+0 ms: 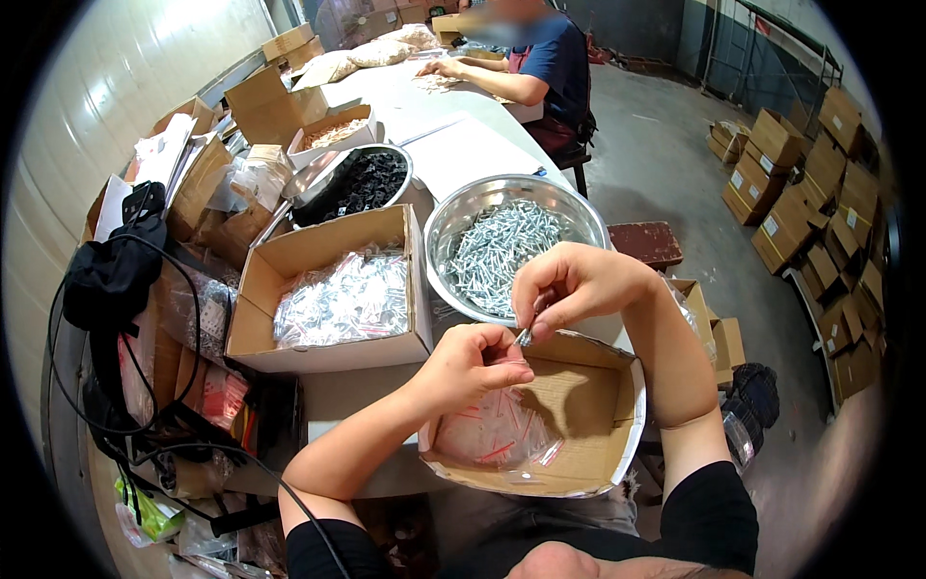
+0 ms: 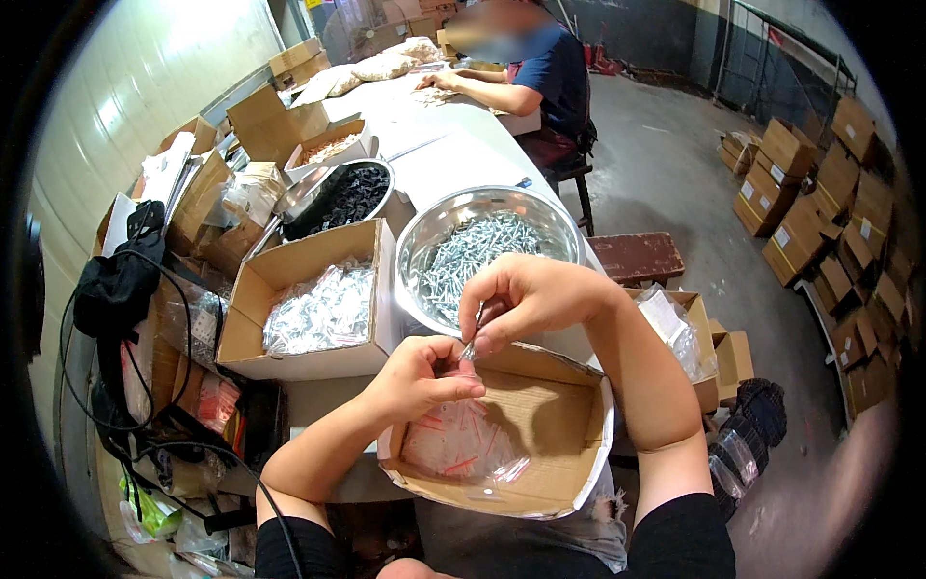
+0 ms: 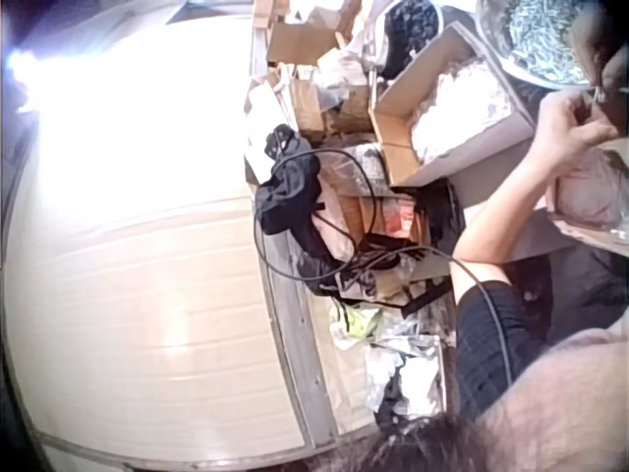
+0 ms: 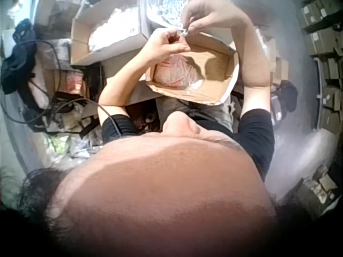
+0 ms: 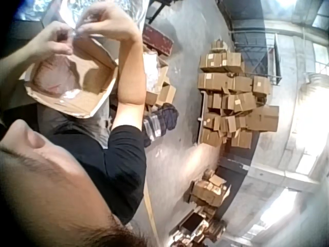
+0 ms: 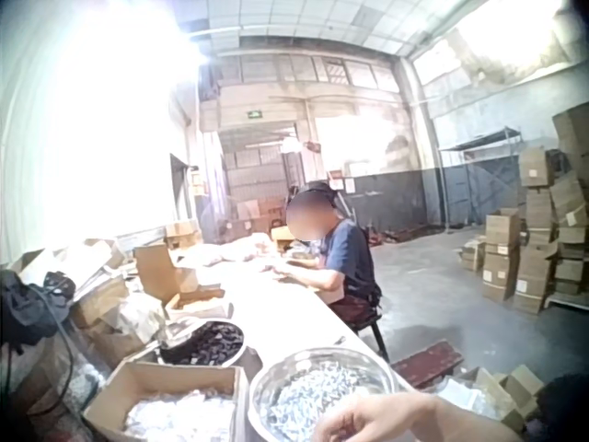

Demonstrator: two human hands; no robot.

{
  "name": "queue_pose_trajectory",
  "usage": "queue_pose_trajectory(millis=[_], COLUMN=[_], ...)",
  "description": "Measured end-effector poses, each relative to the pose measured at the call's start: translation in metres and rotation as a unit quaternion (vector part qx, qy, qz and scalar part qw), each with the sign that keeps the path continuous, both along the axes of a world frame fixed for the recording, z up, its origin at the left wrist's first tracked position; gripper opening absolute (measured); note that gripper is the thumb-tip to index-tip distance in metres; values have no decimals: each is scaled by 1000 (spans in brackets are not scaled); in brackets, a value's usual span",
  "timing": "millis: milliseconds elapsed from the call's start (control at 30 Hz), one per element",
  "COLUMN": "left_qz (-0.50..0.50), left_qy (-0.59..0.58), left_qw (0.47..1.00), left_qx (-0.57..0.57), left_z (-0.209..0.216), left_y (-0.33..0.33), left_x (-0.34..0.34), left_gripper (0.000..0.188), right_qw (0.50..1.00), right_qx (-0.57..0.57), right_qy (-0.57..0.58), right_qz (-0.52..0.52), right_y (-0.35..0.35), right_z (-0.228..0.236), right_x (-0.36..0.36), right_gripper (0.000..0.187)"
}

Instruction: The person picks small metal screws from a large stainless steel bowl and places them one by one into small clear plastic bags. The filled bags are then placed into a cardboard box. The task is performed by hand in a repetitive manner.

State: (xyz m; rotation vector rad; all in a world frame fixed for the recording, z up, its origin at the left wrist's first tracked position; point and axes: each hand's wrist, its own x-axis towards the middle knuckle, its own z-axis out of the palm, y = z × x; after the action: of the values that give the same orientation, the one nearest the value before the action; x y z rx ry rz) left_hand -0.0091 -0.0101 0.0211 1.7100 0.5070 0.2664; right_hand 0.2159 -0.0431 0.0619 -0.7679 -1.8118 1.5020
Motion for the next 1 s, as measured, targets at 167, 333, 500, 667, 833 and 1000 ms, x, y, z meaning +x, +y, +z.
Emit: queue_pose_trajectory(millis=[167, 333, 500, 667, 833, 1000], left_qz=[-27, -13, -31, -61, -49, 7], left_qy=[-45, -109, -7, 43, 34, -16], left_qw=[993, 974, 999, 994, 995, 1000], left_qx=[109, 198, 7, 81, 76, -25], left_z=[-17, -21, -11, -3, -5, -1], left_y=[5, 8, 2, 3, 5, 1], left_x=[2, 0, 2, 3, 1, 3], left_gripper=[21, 22, 19, 21, 25, 31], right_qw=[998, 997, 998, 999, 971, 972], right_qx=[6, -1, -11, 1, 181, 176], right_qy=[-59, -67, -53, -34, -153, -153], right_qz=[18, 37, 43, 12, -27, -44], right_y=[-2, -1, -1, -5, -7, -13], right_z=[3, 2, -2, -5, 3, 7], right_x=[-2, -6, -11, -17, -26, -32], right_gripper=[14, 14, 13, 12, 18, 20])
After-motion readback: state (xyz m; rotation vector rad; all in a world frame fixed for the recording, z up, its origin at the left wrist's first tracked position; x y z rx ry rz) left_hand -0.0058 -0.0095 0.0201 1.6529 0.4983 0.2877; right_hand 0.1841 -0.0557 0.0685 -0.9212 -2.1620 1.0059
